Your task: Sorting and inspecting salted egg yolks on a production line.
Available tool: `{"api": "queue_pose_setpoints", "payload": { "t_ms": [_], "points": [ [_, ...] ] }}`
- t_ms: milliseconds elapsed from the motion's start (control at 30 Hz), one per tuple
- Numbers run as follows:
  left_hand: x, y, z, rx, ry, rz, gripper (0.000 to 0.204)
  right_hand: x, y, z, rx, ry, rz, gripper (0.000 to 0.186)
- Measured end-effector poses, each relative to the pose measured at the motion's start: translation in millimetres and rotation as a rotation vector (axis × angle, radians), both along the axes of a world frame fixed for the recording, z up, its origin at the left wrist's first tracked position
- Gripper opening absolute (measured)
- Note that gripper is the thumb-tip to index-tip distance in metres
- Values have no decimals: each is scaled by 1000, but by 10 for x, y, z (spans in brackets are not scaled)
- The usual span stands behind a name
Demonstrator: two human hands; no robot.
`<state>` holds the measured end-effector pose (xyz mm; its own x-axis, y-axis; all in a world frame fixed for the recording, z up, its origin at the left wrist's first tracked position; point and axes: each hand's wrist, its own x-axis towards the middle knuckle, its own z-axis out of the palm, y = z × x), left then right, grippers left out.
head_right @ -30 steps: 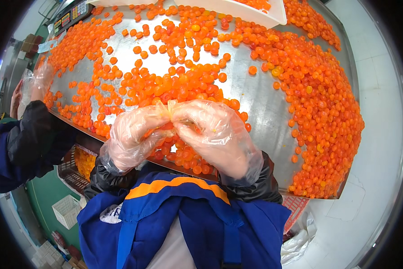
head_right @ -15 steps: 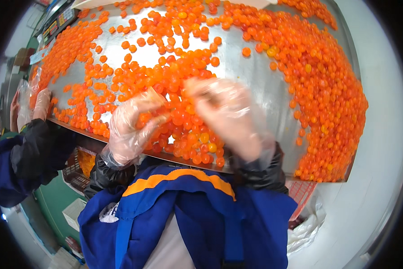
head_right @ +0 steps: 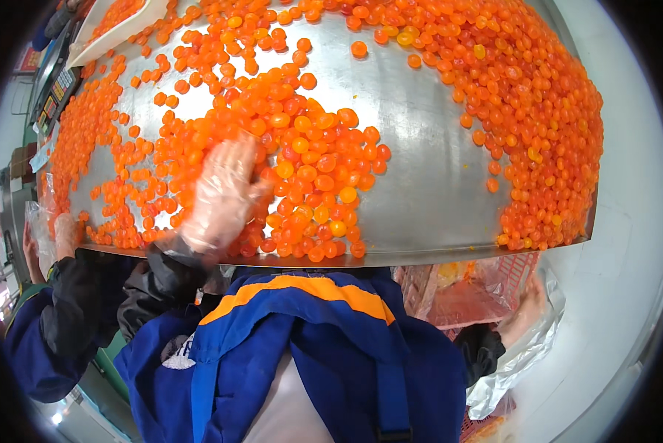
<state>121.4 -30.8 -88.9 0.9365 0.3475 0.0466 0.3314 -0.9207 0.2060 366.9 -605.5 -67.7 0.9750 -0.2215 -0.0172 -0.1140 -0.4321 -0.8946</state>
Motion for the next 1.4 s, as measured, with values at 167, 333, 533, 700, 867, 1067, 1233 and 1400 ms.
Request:
{"api": "queue_pose_setpoints", "payload": {
  "t_ms": [167,333,533,700,867,1067,1233,1400],
  "points": [
    [69,751,136,227,206,131,51,-288,218,122,-440,194,-229,60],
    [410,176,704,-294,226,36,46,313,803,111,-439,-78,196,58],
    [988,-453,-109,-6,-13,-140,74,100,2439,648,-545,-74,409,57],
    [467,459,12,96,110,108,79,430,2510,229,-507,-177,673,60],
    [-324,1413,221,-168,63,380,54,267,2886,357,-412,105,797,52],
    [-1255,1102,931,-169,151,567,57,91,3103,-70,164,610,922,47],
    [-1360,482,823,-230,525,501,112,77,3430,-121,156,1029,1136,53],
    [-1208,364,748,-343,520,479,127,-117,3685,-76,305,1307,1372,53]
  ]
}}
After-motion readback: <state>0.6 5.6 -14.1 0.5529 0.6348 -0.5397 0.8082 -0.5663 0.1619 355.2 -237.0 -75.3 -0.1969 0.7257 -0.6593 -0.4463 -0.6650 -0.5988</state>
